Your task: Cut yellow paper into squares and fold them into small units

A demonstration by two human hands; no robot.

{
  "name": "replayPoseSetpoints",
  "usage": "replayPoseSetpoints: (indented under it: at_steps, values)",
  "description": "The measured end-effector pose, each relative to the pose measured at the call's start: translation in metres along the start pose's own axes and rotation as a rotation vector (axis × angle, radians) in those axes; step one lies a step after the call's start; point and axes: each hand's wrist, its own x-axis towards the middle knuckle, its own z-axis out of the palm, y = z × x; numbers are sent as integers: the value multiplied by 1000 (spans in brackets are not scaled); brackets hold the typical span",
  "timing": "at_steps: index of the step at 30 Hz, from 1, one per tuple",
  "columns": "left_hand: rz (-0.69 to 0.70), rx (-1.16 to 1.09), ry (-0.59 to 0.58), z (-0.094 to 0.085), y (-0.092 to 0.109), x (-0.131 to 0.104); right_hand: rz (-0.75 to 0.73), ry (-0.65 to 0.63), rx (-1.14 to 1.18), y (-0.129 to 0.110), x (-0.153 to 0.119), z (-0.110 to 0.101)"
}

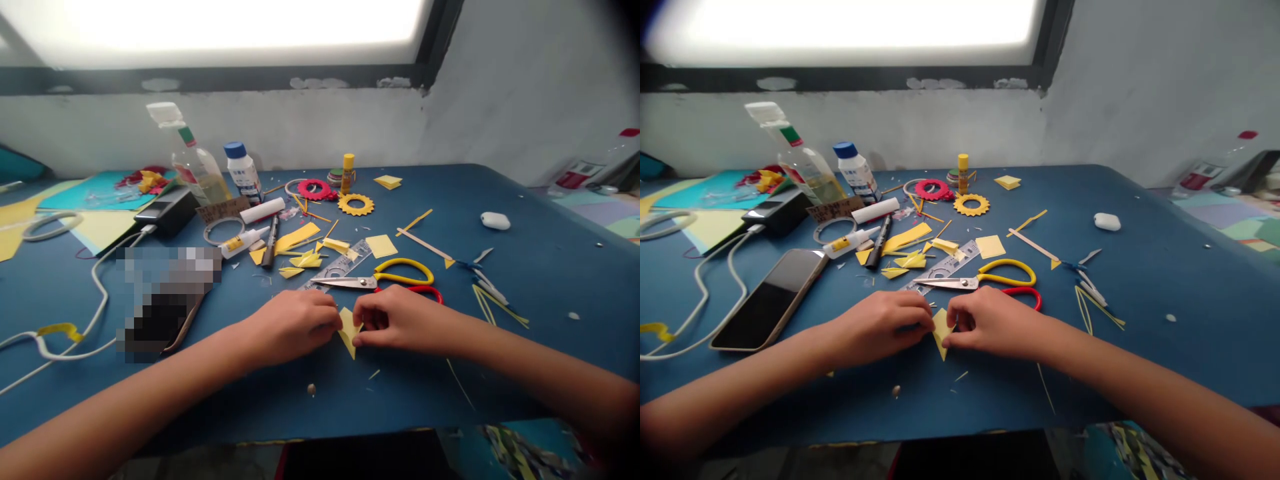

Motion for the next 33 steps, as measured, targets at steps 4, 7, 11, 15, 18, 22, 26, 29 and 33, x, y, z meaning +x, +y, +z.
replayPoseSetpoints:
  at_steps: [4, 7, 11, 15, 18, 22, 26, 29, 33]
  values:
    - [43, 61, 109, 15, 10, -13, 9, 78, 39, 1, 1, 5]
    - [49, 45, 135, 20, 19, -16, -37, 150, 9, 3, 1, 8]
    - [-3, -39, 99, 21, 25, -13, -89, 169, 80, 7, 0, 11]
    - [-179, -157, 186, 24, 23, -7, -138, 234, 5, 9, -3, 15]
    - [-251, -200, 240, 26, 19, -3, -115, 304, -29, 9, -7, 21]
    - [-223, -191, 264, 26, 15, -2, -37, 367, 8, 7, -12, 26]
    - [-188, -161, 273, 27, 12, -2, -20, 394, 20, 6, -16, 29]
    - [-175, -134, 248, 27, 10, -3, -31, 424, 27, 6, -18, 32]
    - [-81, -73, 219, 24, 6, -4, -162, 441, -45, 10, -21, 36]
